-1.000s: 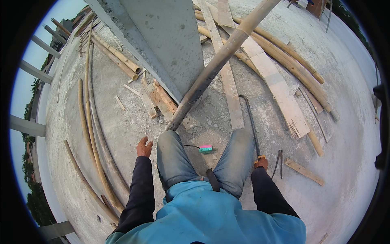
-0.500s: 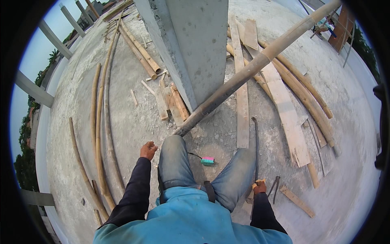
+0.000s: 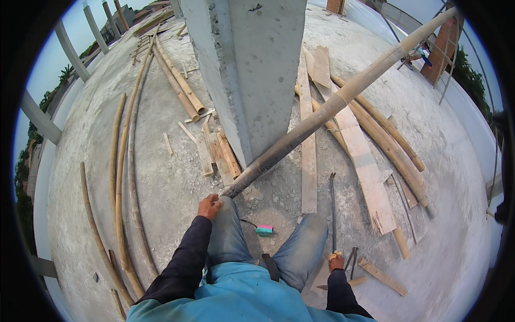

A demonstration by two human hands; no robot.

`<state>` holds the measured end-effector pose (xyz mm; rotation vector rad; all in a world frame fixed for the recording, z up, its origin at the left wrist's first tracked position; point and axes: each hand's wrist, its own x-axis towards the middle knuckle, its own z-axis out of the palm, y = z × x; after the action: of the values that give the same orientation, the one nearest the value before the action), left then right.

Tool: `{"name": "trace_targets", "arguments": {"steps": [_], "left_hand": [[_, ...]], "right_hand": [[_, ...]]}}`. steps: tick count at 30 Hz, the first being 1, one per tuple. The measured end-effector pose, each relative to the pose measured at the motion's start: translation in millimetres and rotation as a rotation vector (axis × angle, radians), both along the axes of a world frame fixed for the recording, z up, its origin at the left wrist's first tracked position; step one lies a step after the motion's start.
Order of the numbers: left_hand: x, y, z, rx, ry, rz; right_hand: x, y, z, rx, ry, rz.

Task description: The person repeatedly strikes a long bamboo pole with a hammer while holding it against a concrete column. The person adjusts the pole's position and continues hammering along its length.

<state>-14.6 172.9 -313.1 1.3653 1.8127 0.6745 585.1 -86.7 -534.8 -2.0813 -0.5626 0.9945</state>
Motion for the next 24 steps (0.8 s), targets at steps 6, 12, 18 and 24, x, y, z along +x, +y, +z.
{"name": "trace_targets", "arguments": {"steps": [6, 12, 18, 24], "left_hand": [[-4, -6, 1, -0.015, 0.0, 0.04], [18, -1, 15, 0.148, 0.329, -0.126], [119, 14, 39, 0.323, 0.104, -0.422], [231, 9, 78, 0.386, -0.085, -0.715]], "right_hand": [[-13, -2, 25, 0.174, -0.193, -0.081], [-22, 23, 100, 0.44, -0.581, -0.167], [-14, 44, 159, 0.522, -0.476, -0.028], [-41, 68, 210, 0.605, -0.372, -0.057]]}}
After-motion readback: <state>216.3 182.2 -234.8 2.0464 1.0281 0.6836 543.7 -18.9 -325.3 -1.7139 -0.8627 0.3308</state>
